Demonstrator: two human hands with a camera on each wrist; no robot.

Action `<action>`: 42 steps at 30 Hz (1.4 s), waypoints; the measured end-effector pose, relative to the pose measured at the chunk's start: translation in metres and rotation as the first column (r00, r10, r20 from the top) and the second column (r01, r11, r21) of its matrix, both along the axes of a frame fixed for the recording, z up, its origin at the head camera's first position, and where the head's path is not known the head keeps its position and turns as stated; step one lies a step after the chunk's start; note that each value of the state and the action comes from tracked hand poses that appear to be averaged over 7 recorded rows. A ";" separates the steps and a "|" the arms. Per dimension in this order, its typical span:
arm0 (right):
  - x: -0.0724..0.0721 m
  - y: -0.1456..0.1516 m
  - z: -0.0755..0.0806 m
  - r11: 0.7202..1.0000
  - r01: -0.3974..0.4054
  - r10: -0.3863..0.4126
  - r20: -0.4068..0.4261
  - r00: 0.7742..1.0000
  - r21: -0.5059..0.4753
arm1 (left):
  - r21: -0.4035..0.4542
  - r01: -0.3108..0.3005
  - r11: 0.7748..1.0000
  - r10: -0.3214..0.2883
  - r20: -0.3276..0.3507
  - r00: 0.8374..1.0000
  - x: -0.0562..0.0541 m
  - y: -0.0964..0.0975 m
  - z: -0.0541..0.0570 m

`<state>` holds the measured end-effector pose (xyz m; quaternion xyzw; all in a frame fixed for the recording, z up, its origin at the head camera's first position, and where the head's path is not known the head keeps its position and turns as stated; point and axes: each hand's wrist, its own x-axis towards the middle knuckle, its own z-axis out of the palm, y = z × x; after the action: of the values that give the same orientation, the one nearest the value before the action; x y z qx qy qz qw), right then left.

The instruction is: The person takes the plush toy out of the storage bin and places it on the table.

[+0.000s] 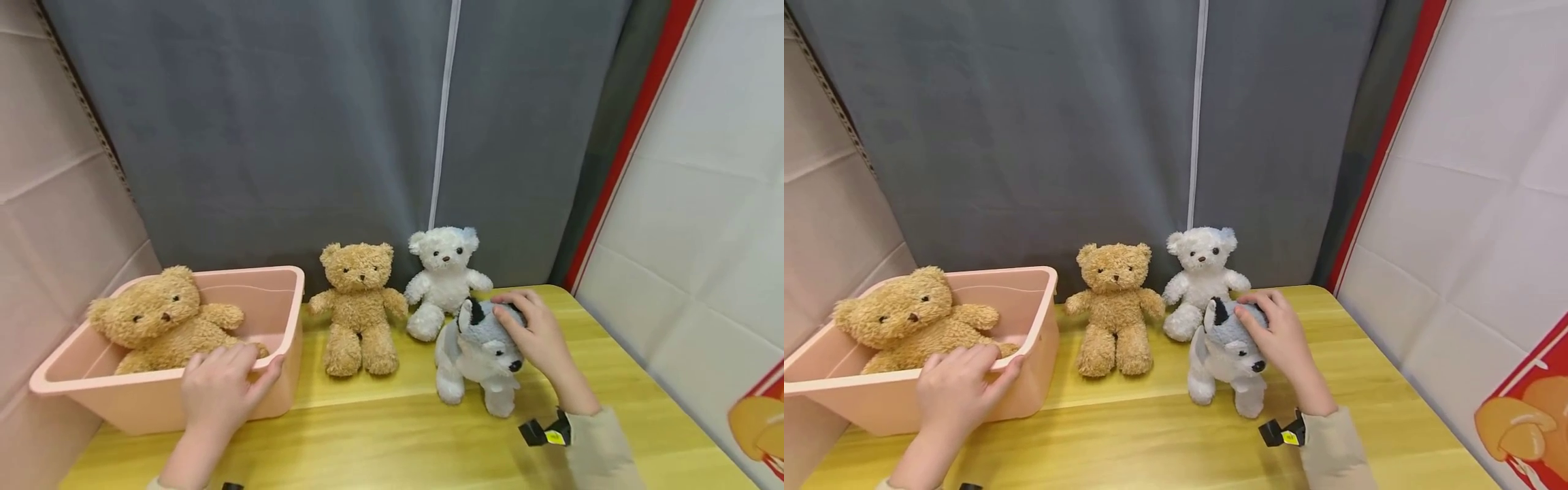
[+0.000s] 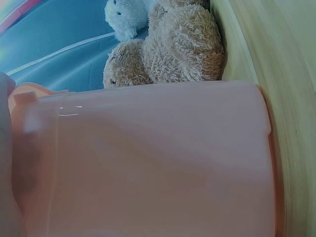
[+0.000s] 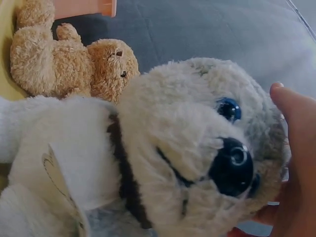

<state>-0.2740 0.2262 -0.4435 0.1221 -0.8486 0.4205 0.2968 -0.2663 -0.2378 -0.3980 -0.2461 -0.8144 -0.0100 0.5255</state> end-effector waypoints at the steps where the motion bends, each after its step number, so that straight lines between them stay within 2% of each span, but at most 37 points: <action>1: 0.000 0.001 0.001 1.000 -0.007 0.007 0.000 1.000 0.016 | -0.005 -0.006 1.000 0.006 0.010 1.000 0.001 0.000 0.000; 6: 0.002 0.004 0.015 0.992 -0.053 0.047 0.055 0.997 0.112 | -0.025 -0.022 0.999 0.023 0.025 0.999 0.004 0.000 -0.001; 10: 0.002 0.006 0.035 0.975 -0.087 0.066 0.107 0.992 0.205 | -0.008 -0.010 1.000 0.010 0.000 1.000 0.002 -0.001 0.000; 12: 0.002 0.006 0.048 0.962 -0.092 0.067 0.107 0.992 0.257 | -0.005 -0.007 1.000 0.007 -0.006 1.000 0.002 -0.001 0.000; 16: 0.001 0.003 0.074 0.924 -0.097 0.062 0.105 0.993 0.371 | -0.019 -0.017 1.000 0.016 -0.003 1.000 0.004 -0.003 0.002; 21: -0.006 -0.005 0.103 0.857 -0.119 0.089 0.083 0.992 0.502 | -0.016 -0.007 1.000 0.007 -0.006 1.000 0.006 -0.002 0.004; 25: -0.014 -0.014 0.121 0.813 -0.129 0.130 0.039 0.991 0.568 | -0.029 -0.021 0.999 0.022 0.034 0.999 0.007 -0.003 0.005; 29: -0.023 -0.026 0.139 0.788 -0.147 0.157 0.035 0.987 0.599 | -0.040 -0.036 0.999 0.040 0.097 0.994 0.010 -0.003 0.006; 32: -0.029 -0.036 0.152 0.768 -0.165 0.178 0.040 0.983 0.619 | -0.061 -0.057 0.996 0.066 0.159 0.985 0.011 -0.003 0.008; 36: -0.039 -0.052 0.171 0.728 -0.184 0.222 0.026 0.975 0.661 | -0.097 -0.102 0.990 0.122 0.238 0.963 0.014 -0.002 0.012; 39: -0.045 -0.064 0.185 0.702 -0.186 0.253 0.003 0.967 0.688 | -0.112 -0.125 0.986 0.151 0.270 0.951 0.016 0.000 0.015; 42: -0.053 -0.075 0.196 0.689 -0.169 0.272 -0.035 0.962 0.705 | -0.111 -0.133 0.985 0.159 0.276 0.948 0.017 0.001 0.016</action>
<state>-0.3267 0.1511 -0.2472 0.3540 -0.9007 0.0941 0.2335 -0.2497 -0.2364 -0.3816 -0.2048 -0.8970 0.0309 0.3905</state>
